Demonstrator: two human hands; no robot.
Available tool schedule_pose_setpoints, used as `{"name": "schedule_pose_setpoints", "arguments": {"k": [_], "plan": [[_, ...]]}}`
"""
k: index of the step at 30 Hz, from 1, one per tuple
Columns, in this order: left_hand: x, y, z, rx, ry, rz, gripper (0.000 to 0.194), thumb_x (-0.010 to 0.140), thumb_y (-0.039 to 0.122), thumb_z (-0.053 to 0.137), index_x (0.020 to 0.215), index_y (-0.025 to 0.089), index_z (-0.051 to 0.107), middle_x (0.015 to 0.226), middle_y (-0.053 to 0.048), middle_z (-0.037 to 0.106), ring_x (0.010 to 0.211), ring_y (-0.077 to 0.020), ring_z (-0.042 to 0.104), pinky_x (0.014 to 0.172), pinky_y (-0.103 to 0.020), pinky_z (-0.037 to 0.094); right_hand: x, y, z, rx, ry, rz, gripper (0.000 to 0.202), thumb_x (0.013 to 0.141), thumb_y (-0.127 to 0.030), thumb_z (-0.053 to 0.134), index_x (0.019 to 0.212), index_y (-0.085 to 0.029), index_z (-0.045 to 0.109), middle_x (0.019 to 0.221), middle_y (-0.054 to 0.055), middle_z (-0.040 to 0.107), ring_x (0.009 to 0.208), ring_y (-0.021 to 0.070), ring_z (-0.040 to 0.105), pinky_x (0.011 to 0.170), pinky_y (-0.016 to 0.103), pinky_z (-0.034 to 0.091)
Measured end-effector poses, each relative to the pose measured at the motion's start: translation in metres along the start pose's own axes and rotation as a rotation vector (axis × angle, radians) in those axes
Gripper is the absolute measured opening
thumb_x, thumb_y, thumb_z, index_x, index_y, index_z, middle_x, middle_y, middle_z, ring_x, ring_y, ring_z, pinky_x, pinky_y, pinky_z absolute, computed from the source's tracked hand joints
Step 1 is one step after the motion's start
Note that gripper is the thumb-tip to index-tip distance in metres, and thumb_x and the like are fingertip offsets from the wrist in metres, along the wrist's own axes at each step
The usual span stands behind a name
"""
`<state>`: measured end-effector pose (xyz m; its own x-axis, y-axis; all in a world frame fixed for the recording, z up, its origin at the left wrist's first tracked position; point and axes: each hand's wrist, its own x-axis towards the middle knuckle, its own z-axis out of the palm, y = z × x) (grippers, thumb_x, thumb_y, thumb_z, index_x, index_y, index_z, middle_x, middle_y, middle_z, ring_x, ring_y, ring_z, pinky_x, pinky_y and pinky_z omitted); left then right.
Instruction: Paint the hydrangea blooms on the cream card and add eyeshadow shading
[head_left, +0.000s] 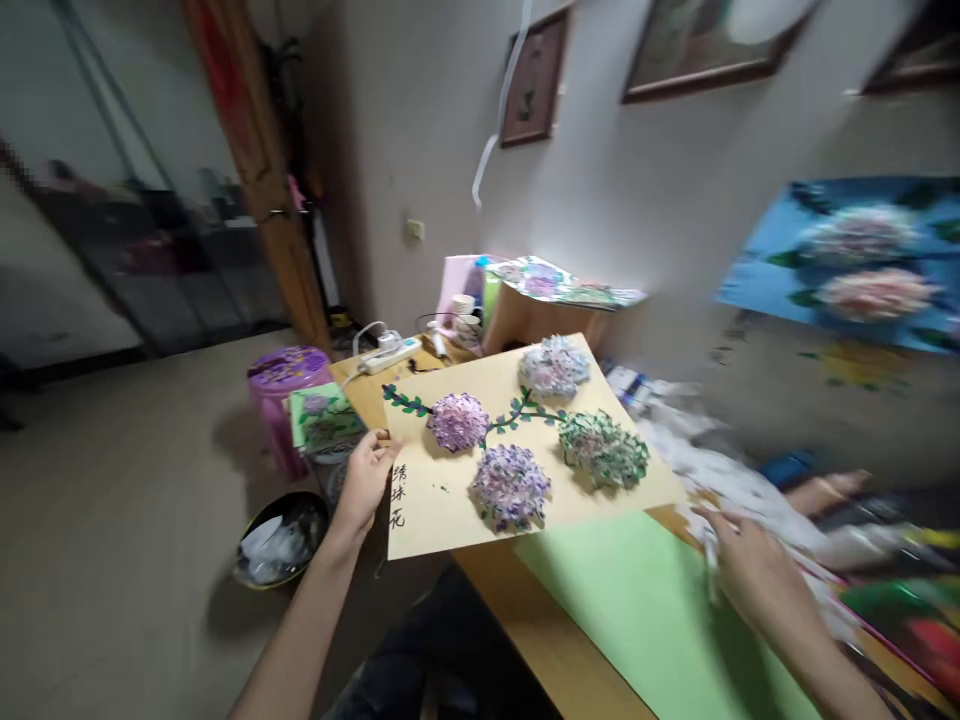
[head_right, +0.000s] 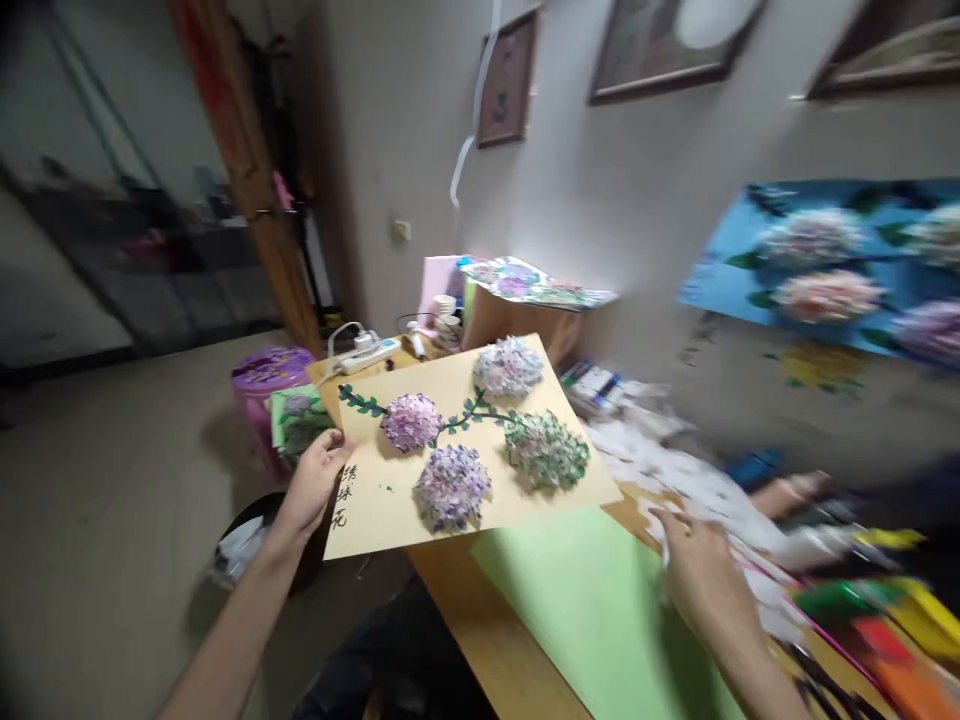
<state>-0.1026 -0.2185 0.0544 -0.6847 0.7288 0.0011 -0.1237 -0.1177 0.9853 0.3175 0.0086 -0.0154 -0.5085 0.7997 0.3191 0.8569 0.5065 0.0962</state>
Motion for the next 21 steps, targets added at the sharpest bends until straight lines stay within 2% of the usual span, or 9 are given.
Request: {"name": "schedule_pose_setpoints", "arguments": {"k": [3,7,9,10,13,15,17,19,21], "plan": [[-0.018,0.01,-0.075,-0.095,0.262,0.031,0.043,0.059,0.043,0.072,0.085,0.02,0.046,0.066,0.002,0.065,0.056,-0.0155,0.063,0.053,-0.025,0.049,0.037,-0.06,-0.02,0.17,0.065,-0.118,0.039,0.078,-0.015,0.033,0.11,-0.016,0.055,0.1,0.016,0.06,0.082,0.03,0.058,0.069,0.043,0.047],[-0.027,0.017,-0.171,-0.031,0.674,0.202,0.036,0.064,0.041,0.066,0.088,0.021,0.048,0.065,0.003,0.063,0.058,-0.0147,0.064,0.058,-0.027,0.051,0.088,-0.181,-0.065,0.55,0.116,-0.392,0.029,0.084,-0.022,0.033,0.105,-0.02,0.053,0.108,0.012,0.059,0.095,0.0264,0.056,0.078,0.039,0.046],[-0.022,0.02,-0.218,0.117,0.935,0.334,0.032,0.066,0.037,0.063,0.089,0.019,0.051,0.068,0.001,0.063,0.058,-0.0142,0.063,0.06,-0.028,0.052,0.109,-0.246,-0.083,0.685,0.102,-0.522,0.024,0.086,-0.024,0.035,0.1,-0.022,0.054,0.105,0.01,0.059,0.098,0.0246,0.055,0.082,0.038,0.045],[-0.018,0.022,-0.24,0.151,1.029,0.365,0.03,0.067,0.035,0.062,0.09,0.018,0.052,0.072,0.0,0.064,0.061,-0.0141,0.063,0.062,-0.028,0.052,0.118,-0.276,-0.089,0.737,0.083,-0.569,0.022,0.086,-0.023,0.036,0.098,-0.022,0.054,0.104,0.009,0.059,0.099,0.024,0.055,0.083,0.038,0.044],[0.007,0.028,-0.303,0.229,1.218,0.415,0.026,0.072,0.028,0.059,0.093,0.015,0.052,0.08,-0.004,0.064,0.073,-0.0159,0.063,0.072,-0.029,0.051,0.132,-0.354,-0.096,0.862,-0.046,-0.69,0.022,0.087,-0.02,0.036,0.1,-0.022,0.053,0.102,0.008,0.059,0.098,0.0221,0.055,0.084,0.038,0.045],[0.031,0.026,-0.336,0.278,1.29,0.419,0.024,0.075,0.025,0.058,0.097,0.014,0.052,0.087,-0.006,0.064,0.083,-0.0176,0.063,0.08,-0.031,0.049,0.133,-0.391,-0.093,0.928,-0.158,-0.767,0.022,0.088,-0.018,0.035,0.102,-0.021,0.053,0.103,0.008,0.058,0.098,0.021,0.056,0.082,0.037,0.046],[0.061,0.016,-0.359,0.309,1.304,0.381,0.024,0.078,0.022,0.057,0.1,0.012,0.053,0.092,-0.008,0.064,0.088,-0.0189,0.062,0.083,-0.033,0.048,0.132,-0.417,-0.086,0.991,-0.263,-0.844,0.023,0.089,-0.017,0.035,0.105,-0.021,0.052,0.105,0.008,0.056,0.1,0.0194,0.055,0.085,0.036,0.046],[0.094,-0.004,-0.37,0.32,1.276,0.307,0.023,0.08,0.019,0.057,0.102,0.011,0.054,0.094,-0.008,0.063,0.089,-0.0188,0.061,0.083,-0.034,0.048,0.132,-0.435,-0.077,1.032,-0.347,-0.921,0.025,0.09,-0.015,0.034,0.107,-0.022,0.051,0.109,0.008,0.054,0.103,0.0183,0.053,0.088,0.036,0.045],[0.128,-0.032,-0.373,0.319,1.221,0.218,0.025,0.084,0.023,0.056,0.106,0.011,0.055,0.1,-0.009,0.062,0.089,-0.0182,0.061,0.08,-0.036,0.05,0.138,-0.45,-0.069,1.053,-0.409,-0.956,0.026,0.091,-0.015,0.032,0.108,-0.022,0.05,0.112,0.009,0.052,0.104,0.018,0.053,0.089,0.036,0.045]]}}
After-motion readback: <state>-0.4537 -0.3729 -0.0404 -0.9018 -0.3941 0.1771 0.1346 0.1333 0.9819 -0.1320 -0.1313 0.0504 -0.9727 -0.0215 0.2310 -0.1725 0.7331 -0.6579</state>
